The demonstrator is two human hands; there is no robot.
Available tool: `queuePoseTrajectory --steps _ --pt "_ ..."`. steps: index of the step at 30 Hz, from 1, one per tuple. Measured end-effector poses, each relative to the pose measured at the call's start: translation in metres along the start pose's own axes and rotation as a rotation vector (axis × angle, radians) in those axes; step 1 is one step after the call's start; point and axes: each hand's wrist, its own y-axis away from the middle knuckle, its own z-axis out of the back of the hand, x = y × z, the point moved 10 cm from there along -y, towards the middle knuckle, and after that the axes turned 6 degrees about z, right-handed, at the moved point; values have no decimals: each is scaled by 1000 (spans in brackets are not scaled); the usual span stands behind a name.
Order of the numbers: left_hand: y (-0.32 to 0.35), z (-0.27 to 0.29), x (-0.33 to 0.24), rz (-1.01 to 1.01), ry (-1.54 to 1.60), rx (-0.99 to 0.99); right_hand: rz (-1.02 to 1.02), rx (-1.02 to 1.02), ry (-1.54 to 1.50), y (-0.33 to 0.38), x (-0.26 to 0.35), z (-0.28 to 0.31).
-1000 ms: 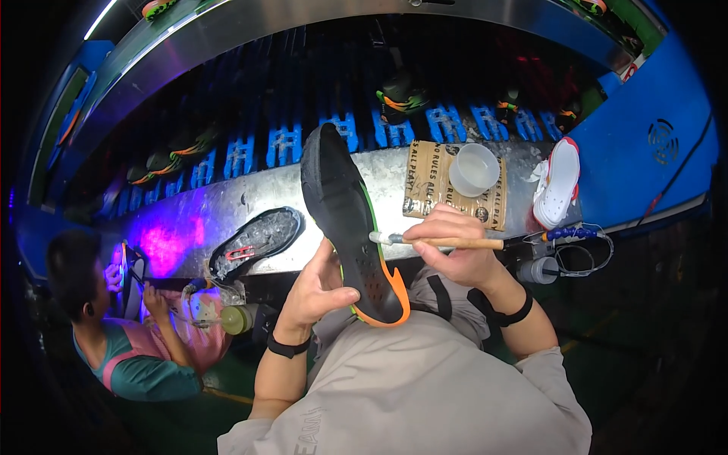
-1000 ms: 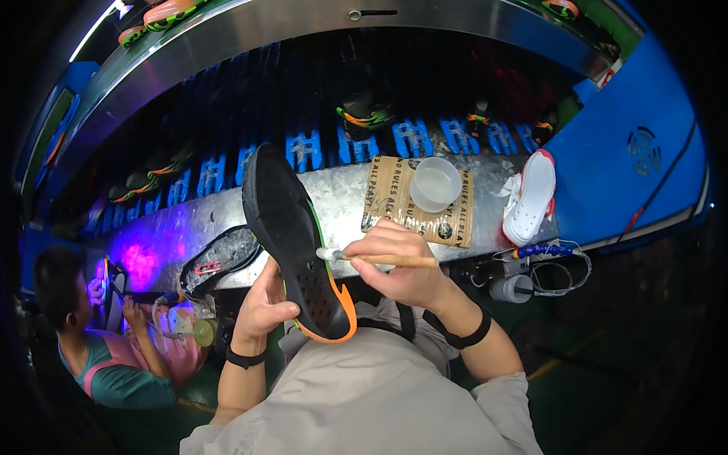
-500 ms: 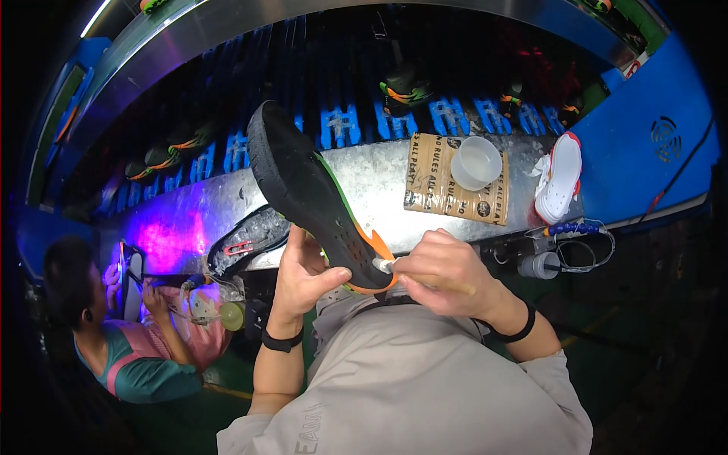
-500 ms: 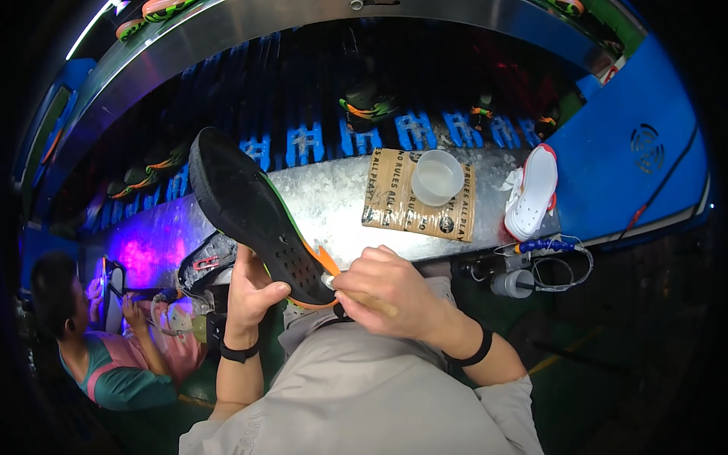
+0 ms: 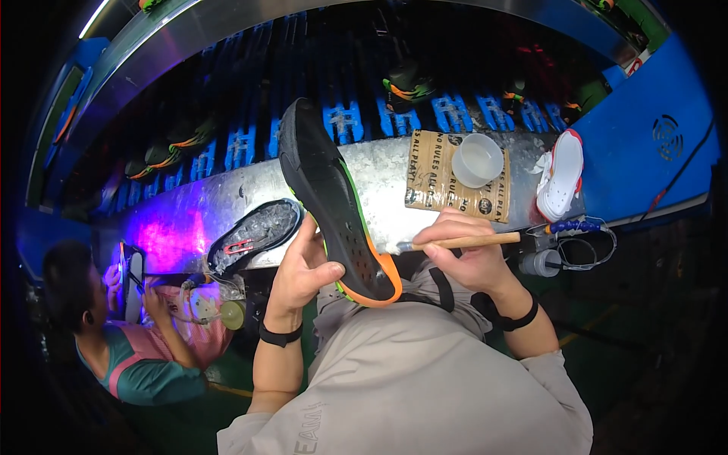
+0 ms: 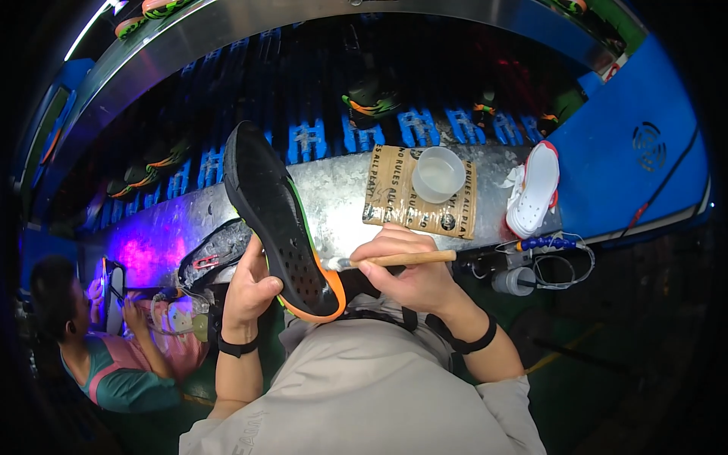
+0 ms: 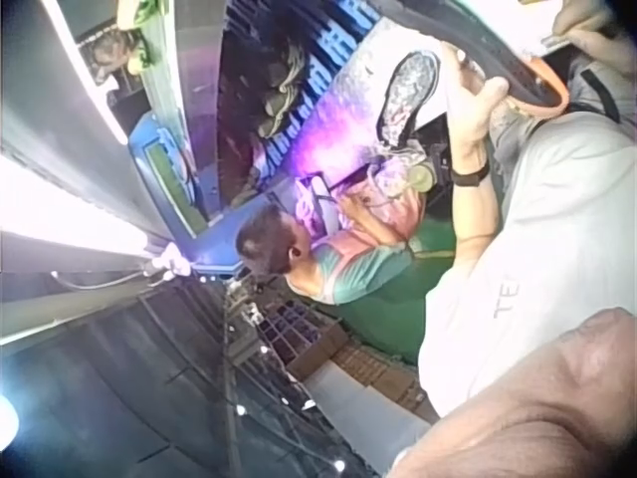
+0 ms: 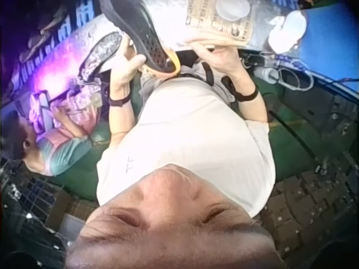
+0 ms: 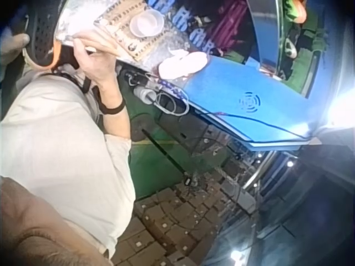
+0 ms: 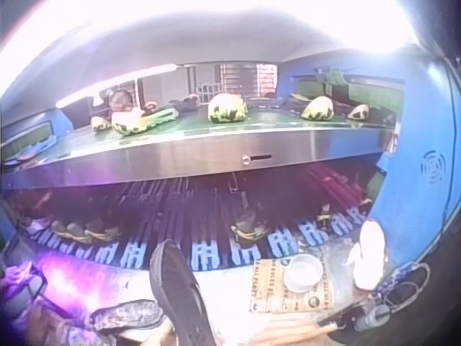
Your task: Applying glue to the edges and surfaces of shoe soles using a brush before placing them on a conveyor.
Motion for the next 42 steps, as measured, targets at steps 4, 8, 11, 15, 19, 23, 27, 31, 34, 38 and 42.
queuePoseTrajectory --steps 4,8,11,15,19,23,27,31,34,38,42 --pt "-2 2 -1 -5 11 3 -68 111 -109 7 -4 -9" --pt "-3 -8 -5 22 -6 15 -67 25 -37 4 -8 -8" --pt "-2 -9 -6 26 -60 11 -30 -15 69 2 -1 -5" --pt "-2 -9 -9 11 -115 14 -27 46 -32 8 -6 -8" --pt "-2 -11 -6 20 -83 31 -104 -12 8 8 -13 -7" --pt "-1 -10 -4 31 -57 38 -24 -66 11 3 -8 -4" --pt "0 -12 -6 54 -36 53 -19 53 -73 0 -12 -14" --pt "0 -3 -6 16 -79 45 -65 -70 37 -5 -16 -2" --pt "3 2 -9 -5 -82 32 -25 -39 12 -4 -7 0" --pt "7 6 -18 -15 -147 -14 10 82 -28 -3 -8 -10" --pt "13 1 -31 -88 -303 -71 113 54 99 0 2 -11"
